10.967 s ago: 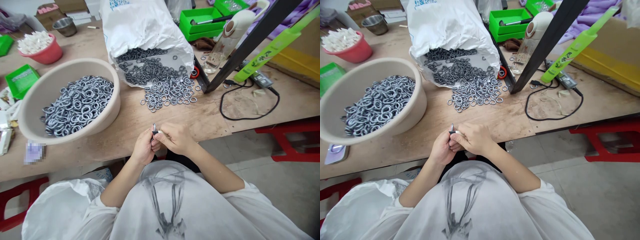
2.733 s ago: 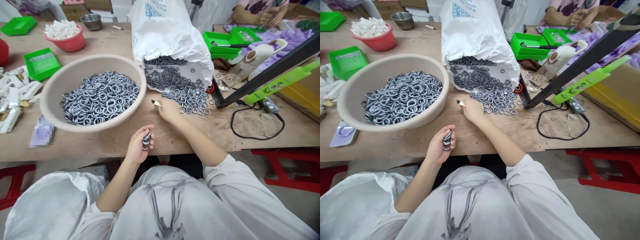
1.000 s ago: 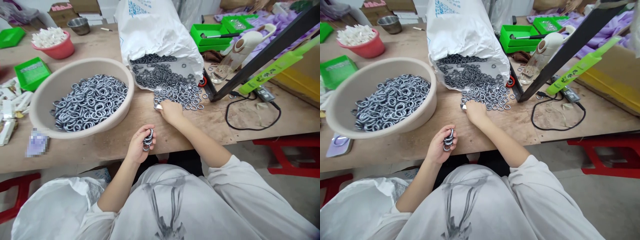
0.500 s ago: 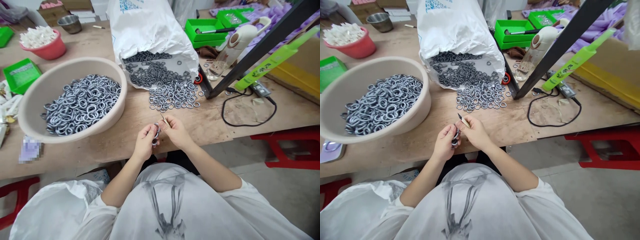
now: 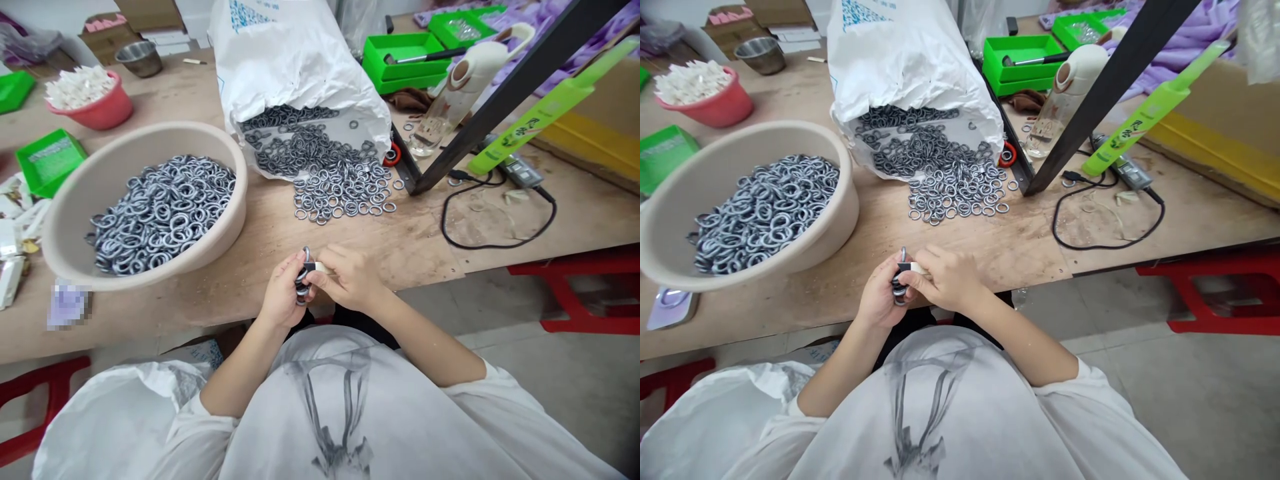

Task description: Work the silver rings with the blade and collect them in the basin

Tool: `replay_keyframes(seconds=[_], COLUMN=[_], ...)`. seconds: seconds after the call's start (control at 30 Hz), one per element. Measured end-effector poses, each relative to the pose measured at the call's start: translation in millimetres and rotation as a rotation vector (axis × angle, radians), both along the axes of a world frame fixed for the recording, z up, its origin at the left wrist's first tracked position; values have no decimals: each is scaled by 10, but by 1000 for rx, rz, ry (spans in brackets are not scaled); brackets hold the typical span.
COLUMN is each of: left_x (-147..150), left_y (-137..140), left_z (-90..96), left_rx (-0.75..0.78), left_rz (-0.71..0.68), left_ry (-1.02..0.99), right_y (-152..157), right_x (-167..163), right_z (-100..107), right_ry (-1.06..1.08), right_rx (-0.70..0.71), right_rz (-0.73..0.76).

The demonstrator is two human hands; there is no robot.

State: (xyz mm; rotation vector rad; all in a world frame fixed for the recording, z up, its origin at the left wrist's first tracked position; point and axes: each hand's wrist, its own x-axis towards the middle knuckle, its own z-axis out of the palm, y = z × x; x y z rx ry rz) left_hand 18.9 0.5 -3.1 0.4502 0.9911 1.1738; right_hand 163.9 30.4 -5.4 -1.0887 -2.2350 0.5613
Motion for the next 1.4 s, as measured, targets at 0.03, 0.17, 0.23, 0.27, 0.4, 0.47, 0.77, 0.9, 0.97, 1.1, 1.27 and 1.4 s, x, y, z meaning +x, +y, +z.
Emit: replay_keyframes(seconds=[0.03, 0.17, 0.23, 0.27, 0.4, 0.47, 0.77, 0.9, 0.97, 1.1, 1.27, 1.4], left_x=[1, -20, -49, -68, -155, -202, -439, -472, -458, -342, -112, 13], left_y=[-4, -16, -20, -24, -86, -129, -60, -1, 31, 94, 100, 78], left_z=[4, 20, 12, 3, -71, -113, -150, -177, -186, -173, -158, -150], left_rx=[-7, -4, 1, 7, 40, 28, -38, -36, -31, -40, 56, 60], left_rz=[4, 10, 0, -4, -59, -97, 37, 84, 75, -4, -208, -188], left_ry=[2, 6, 9, 8, 1, 1, -15, -26, -21, 31, 152, 140], right_y=[-14, -42, -45, -35, 173, 378, 994, 887, 763, 504, 372, 316], right_x=[-5, -42, -64, -74, -92, -114, -562, -420, -261, -4, 75, 76], right_z=[5, 23, 23, 19, -22, -42, -54, 16, 64, 148, 144, 51], right_ry=[-31, -67, -38, -15, 32, -41, -644, -392, -173, 97, 73, 298], right_rx=[16, 61, 36, 4, -157, -186, -68, -124, -224, -401, -390, -416], right_rz=[-3, -13, 15, 42, -27, -209, -244, -154, -45, 133, 105, -3])
